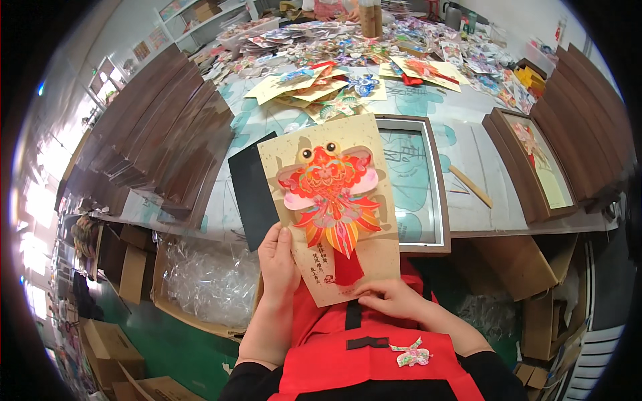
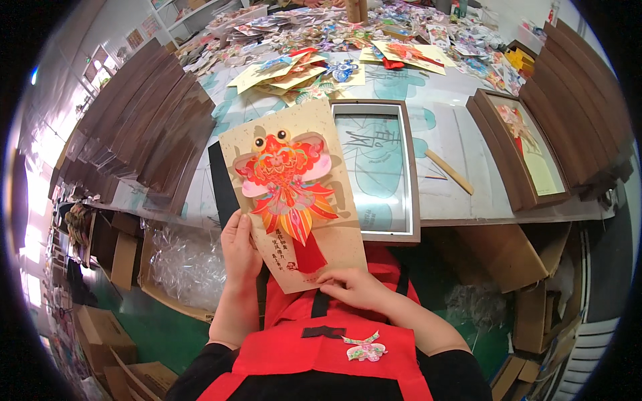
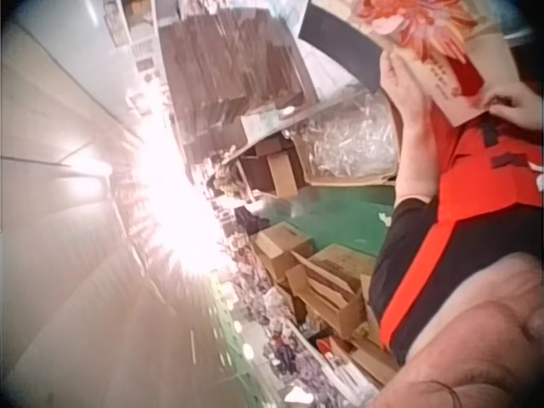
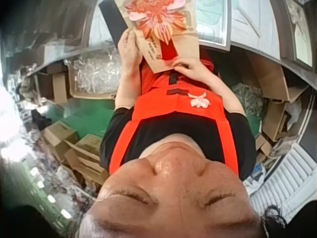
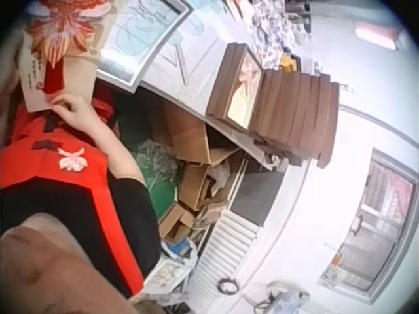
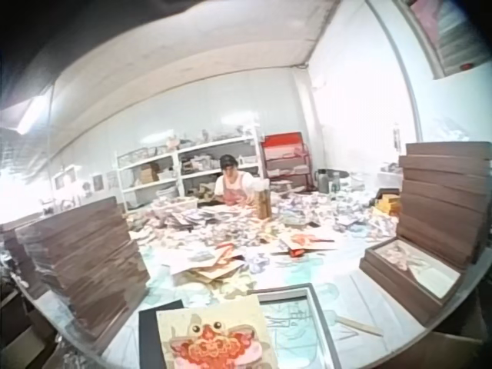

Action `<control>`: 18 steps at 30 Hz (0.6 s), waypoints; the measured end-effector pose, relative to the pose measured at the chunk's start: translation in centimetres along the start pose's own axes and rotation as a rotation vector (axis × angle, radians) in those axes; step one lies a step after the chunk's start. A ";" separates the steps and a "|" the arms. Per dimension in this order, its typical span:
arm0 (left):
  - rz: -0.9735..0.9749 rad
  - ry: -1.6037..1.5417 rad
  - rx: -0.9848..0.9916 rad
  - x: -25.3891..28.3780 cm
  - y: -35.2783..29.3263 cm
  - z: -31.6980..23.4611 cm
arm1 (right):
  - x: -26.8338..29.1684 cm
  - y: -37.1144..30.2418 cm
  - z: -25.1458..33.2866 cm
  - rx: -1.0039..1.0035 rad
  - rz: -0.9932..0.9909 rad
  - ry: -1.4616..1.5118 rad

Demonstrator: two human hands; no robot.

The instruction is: The person assembles wooden frames by inserting a decorative paper cutout into a frame, placing a backing board, and securing the back panel. They use a small wooden stick to press the backing into place and wrap the finished frame in plastic film.

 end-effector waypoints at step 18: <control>0.017 -0.003 -0.024 -0.4 -0.2 -0.2 | 3.8 0.7 4.1 0.148 -0.464 0.206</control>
Point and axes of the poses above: each hand's wrist, its own y-axis towards the middle knuckle, its own x-axis out of the back of the hand, z = x × y, the point moved 2 cm from there along y, towards the middle knuckle, and after that the axes turned 15 degrees about y, right-handed, at the moved point
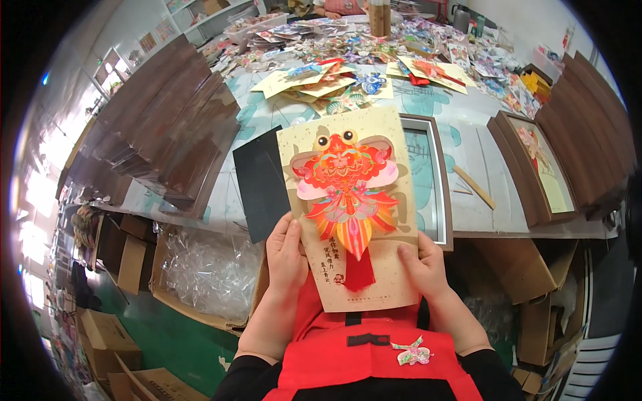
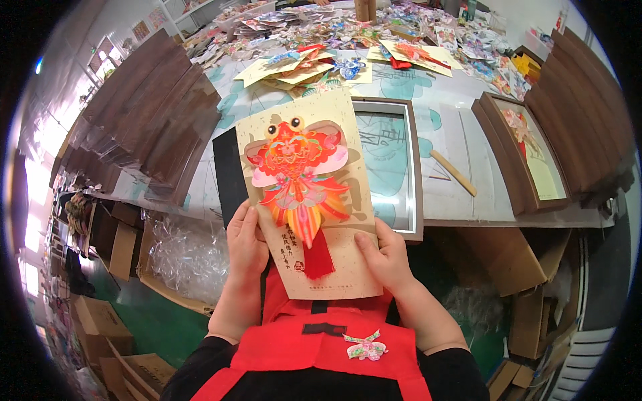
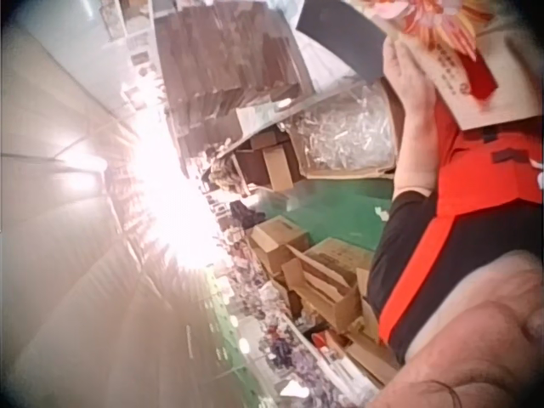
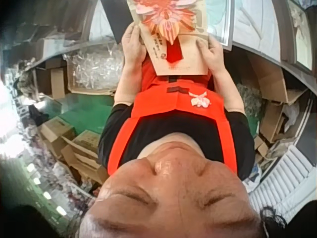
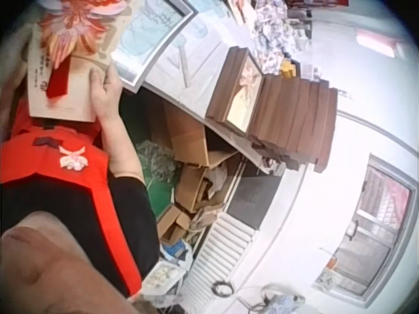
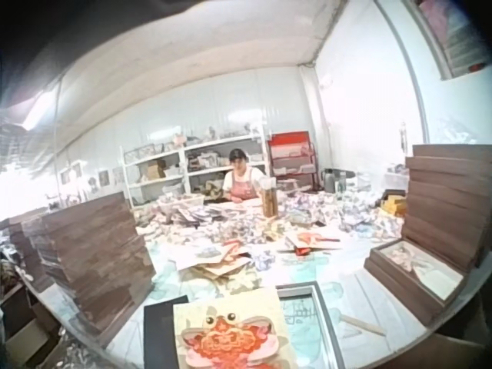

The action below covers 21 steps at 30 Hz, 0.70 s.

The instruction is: The person assembles wooden frames by inserting a decorative paper cutout into a frame, placing a backing board, and securing the back panel. They use a small wooden stick to press the backing into place and wrap the finished frame in plastic film.

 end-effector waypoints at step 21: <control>-0.075 0.300 -0.442 -2.6 -4.0 -9.2 | -12.8 2.2 2.6 0.877 0.442 -0.624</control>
Point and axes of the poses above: each hand's wrist, its own y-axis towards the middle knuckle, its own x-axis out of the back of the hand, z = x × y, the point moved 2 cm from there along y, towards the middle knuckle, and after that the axes turned 15 degrees about y, right-handed, at the moved point
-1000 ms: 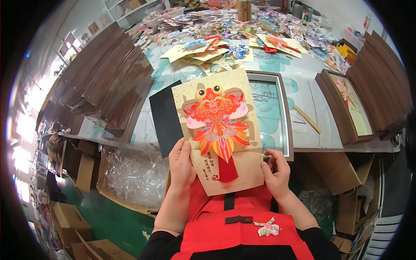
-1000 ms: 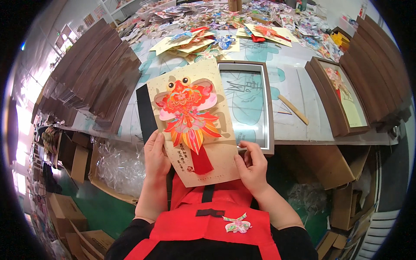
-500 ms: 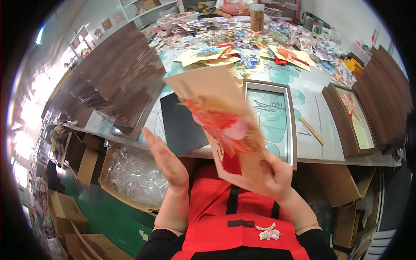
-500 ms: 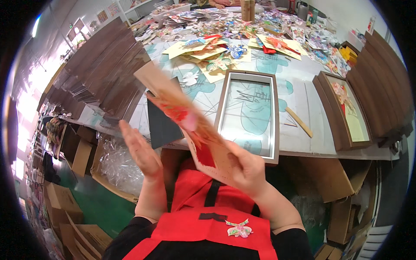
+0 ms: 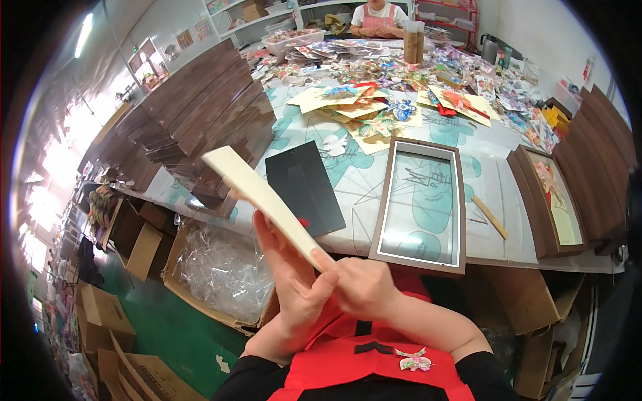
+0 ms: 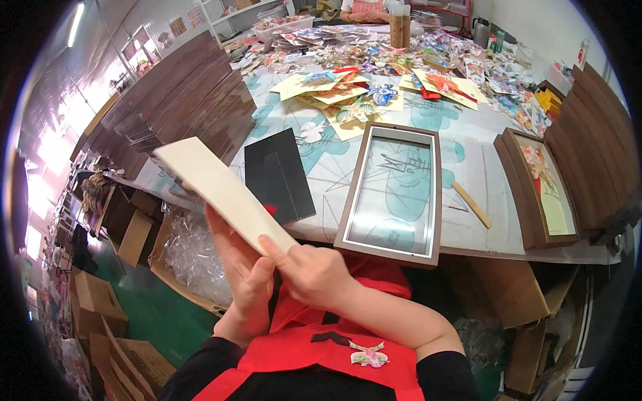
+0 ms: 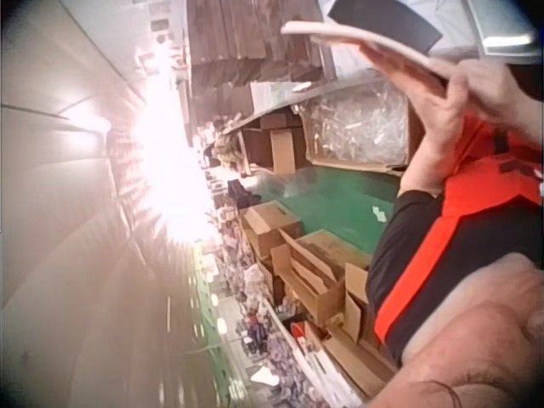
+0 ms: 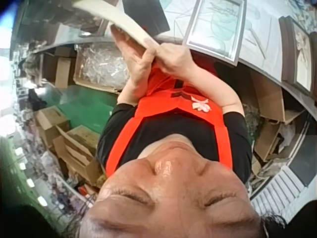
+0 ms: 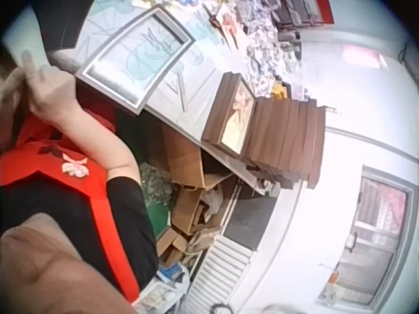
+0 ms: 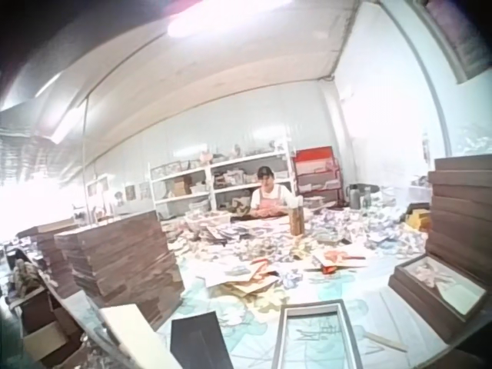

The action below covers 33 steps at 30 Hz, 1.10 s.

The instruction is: The person assembles wooden frames by inserting a decorative paper cutout into a frame, placing a backing board, and securing the back panel. They use a small wooden stick to press the backing into place and wrap the finished frame in plastic film.

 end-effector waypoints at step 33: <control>-0.251 -0.255 0.110 10.5 0.4 3.8 | 7.3 2.7 0.4 0.026 -0.099 0.115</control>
Point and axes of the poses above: each hand's wrist, its own y-axis towards the middle knuckle, its own x-axis out of the back of the hand, z = x × y, the point moved 2 cm from there along y, towards the middle knuckle, and after that the axes turned 15 degrees about y, right-handed, at the moved point
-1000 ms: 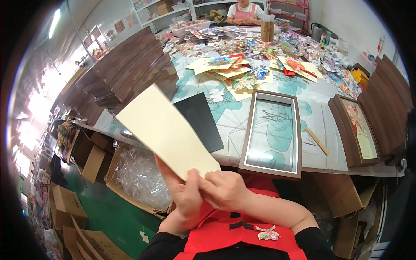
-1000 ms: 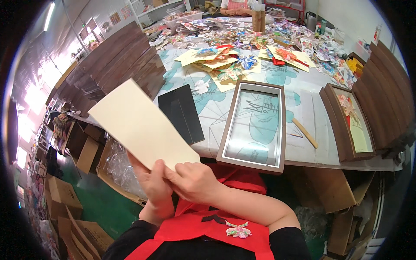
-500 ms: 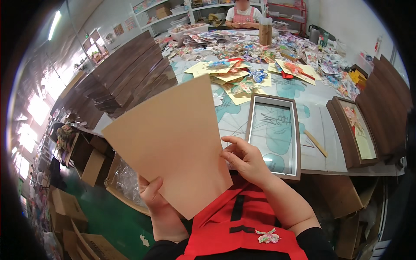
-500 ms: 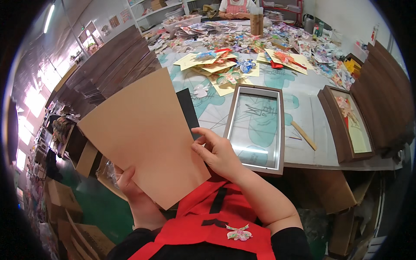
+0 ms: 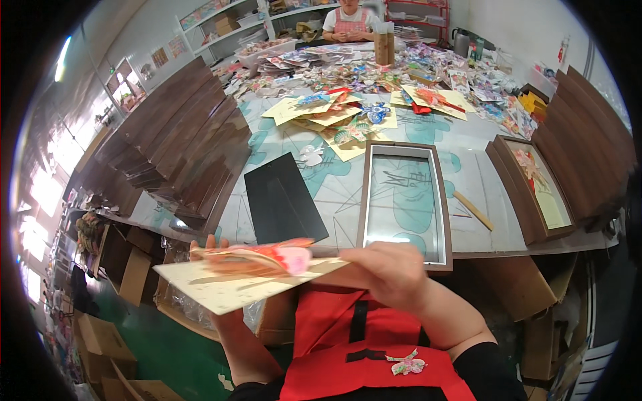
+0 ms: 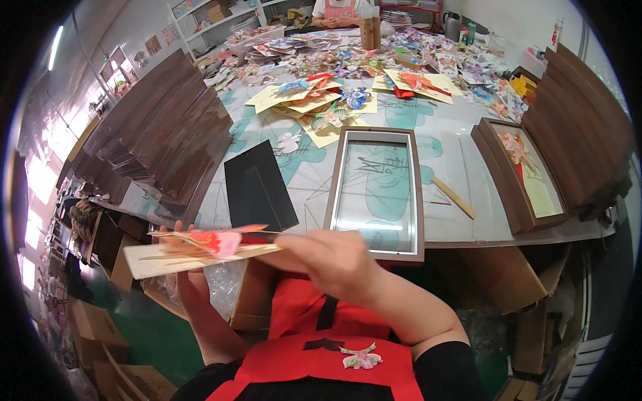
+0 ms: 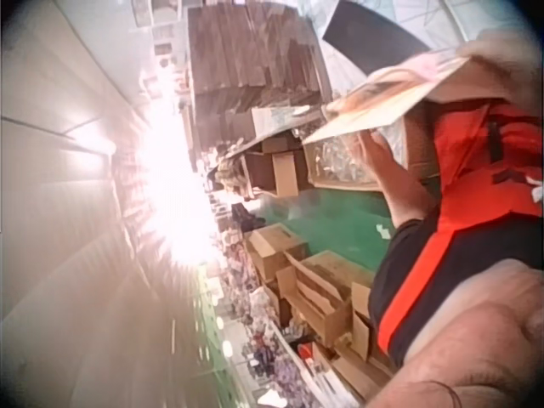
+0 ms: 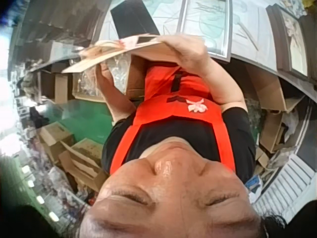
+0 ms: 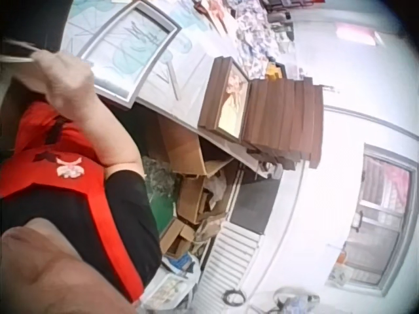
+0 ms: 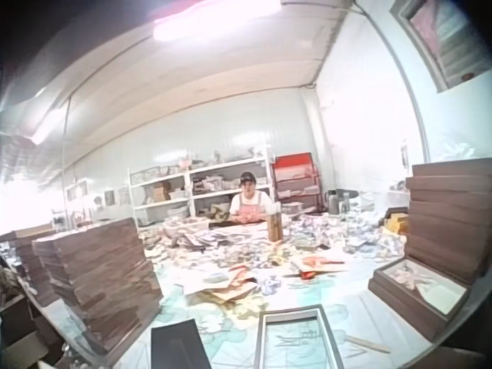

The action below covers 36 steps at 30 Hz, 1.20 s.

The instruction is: The person assembles wooden frames by inserting a decorative paper cutout into a frame, placing a backing board, and securing the back panel. They use a small wooden stick to press the backing into place and wrap the finished frame in plastic film.

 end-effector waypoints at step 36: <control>0.238 1.556 -0.359 -7.5 2.4 16.9 | 15.8 -9.5 -16.7 -1.165 -0.691 0.436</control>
Point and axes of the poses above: each hand's wrist, its own y-axis towards the middle knuckle, its own x-axis out of the back of the hand, z = x × y, the point moved 2 cm from there along y, towards the middle knuckle, and after that the axes turned 15 degrees about y, right-handed, at the moved point
